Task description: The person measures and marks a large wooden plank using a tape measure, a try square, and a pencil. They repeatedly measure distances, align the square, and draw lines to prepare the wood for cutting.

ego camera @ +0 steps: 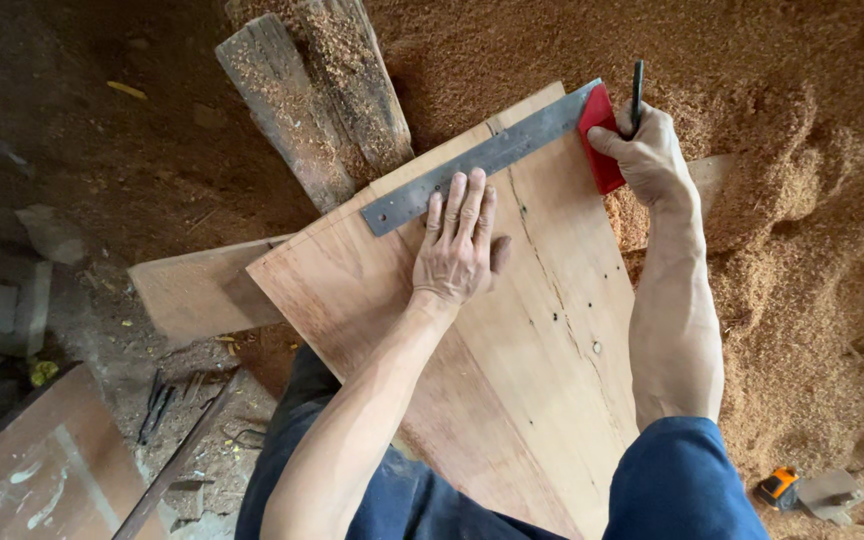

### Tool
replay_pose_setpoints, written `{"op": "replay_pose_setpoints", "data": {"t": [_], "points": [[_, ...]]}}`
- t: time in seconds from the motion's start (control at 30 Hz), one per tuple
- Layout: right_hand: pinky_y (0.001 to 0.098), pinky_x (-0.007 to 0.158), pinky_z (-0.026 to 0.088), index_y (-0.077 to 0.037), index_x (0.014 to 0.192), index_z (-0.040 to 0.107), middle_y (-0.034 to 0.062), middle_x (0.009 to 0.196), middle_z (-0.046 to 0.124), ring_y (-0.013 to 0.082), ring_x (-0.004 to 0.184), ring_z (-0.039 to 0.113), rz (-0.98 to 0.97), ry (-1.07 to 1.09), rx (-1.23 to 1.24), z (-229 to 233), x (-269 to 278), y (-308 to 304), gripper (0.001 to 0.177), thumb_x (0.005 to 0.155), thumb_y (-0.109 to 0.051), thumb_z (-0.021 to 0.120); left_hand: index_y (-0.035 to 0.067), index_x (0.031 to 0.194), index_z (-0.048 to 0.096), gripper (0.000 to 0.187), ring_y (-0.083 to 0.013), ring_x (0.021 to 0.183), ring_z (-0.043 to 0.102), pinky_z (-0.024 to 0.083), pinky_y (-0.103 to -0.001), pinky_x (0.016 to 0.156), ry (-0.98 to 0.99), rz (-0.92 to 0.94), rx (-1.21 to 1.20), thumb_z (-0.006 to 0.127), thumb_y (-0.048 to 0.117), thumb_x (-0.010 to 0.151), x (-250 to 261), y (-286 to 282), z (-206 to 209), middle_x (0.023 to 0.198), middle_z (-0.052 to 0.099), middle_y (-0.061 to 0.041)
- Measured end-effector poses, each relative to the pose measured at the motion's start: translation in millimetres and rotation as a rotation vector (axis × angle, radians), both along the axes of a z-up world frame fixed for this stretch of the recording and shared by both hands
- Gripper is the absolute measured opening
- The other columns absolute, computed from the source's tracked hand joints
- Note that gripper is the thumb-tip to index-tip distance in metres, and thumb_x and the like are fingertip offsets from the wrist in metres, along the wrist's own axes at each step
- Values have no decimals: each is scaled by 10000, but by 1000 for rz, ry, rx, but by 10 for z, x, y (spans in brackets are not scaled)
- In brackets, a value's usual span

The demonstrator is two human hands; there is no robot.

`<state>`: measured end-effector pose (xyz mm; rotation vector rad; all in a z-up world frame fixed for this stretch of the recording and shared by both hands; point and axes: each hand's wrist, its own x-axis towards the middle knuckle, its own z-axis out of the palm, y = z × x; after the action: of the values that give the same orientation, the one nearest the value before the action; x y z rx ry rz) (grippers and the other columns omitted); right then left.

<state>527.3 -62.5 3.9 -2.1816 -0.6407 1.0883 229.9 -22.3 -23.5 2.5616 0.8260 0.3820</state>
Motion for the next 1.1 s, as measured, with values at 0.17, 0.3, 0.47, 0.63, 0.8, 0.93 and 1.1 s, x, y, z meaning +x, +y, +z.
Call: {"op": "replay_pose_setpoints", "data": {"t": [0.17,0.3,0.47,0.63,0.8,0.93,1.1], "points": [[269,606,359,-167,808,402,-64,779,470,74,700,433,2,-18,-15,-12,6,-24,415,894,-114,804,-58,1556,434,635,-381,1564,286,211,-549,1289,16,-2,-20,489,368,1088,1,-7,-10,1670,299,-221],[245,634,383,-179,821,426,-89,801,478,54,724,447,-51,52,42,-86,18,-56,394,892,-93,804,-46,1560,428,634,-373,1569,274,205,-550,1295,18,2,-57,474,377,1091,-8,-47,-44,1675,289,-208],[249,625,325,-176,812,396,-91,796,441,52,723,397,-38,57,89,-141,58,-89,438,914,-64,807,-17,1572,430,635,-357,1576,271,184,-537,1304,33,20,-55,472,399,1094,7,-65,-71,1685,288,-183],[254,606,332,-177,774,401,-86,764,459,53,685,402,-41,-18,42,-119,24,-94,449,908,-51,811,-12,1579,426,638,-354,1577,272,170,-531,1303,30,29,-70,469,388,1085,5,-71,-72,1685,285,-189],[249,614,338,-186,778,403,-88,770,494,50,692,413,-76,59,81,-82,11,-65,457,921,-42,812,-17,1581,405,643,-371,1578,265,181,-538,1306,7,26,-85,479,386,1085,17,-65,-81,1687,277,-189],[237,616,352,-194,770,411,-88,765,514,48,688,424,-88,46,57,-80,-2,-62,454,921,-43,812,-23,1583,400,649,-371,1579,259,190,-542,1302,-1,26,-94,486,384,1085,7,-69,-85,1688,273,-191],[234,625,355,-191,770,421,-92,783,517,45,703,424,-107,67,82,-76,-22,-58,449,927,-31,810,-25,1589,391,657,-364,1589,241,179,-542,1313,5,26,-91,492,383,1085,10,-77,-100,1697,259,-183]]}}
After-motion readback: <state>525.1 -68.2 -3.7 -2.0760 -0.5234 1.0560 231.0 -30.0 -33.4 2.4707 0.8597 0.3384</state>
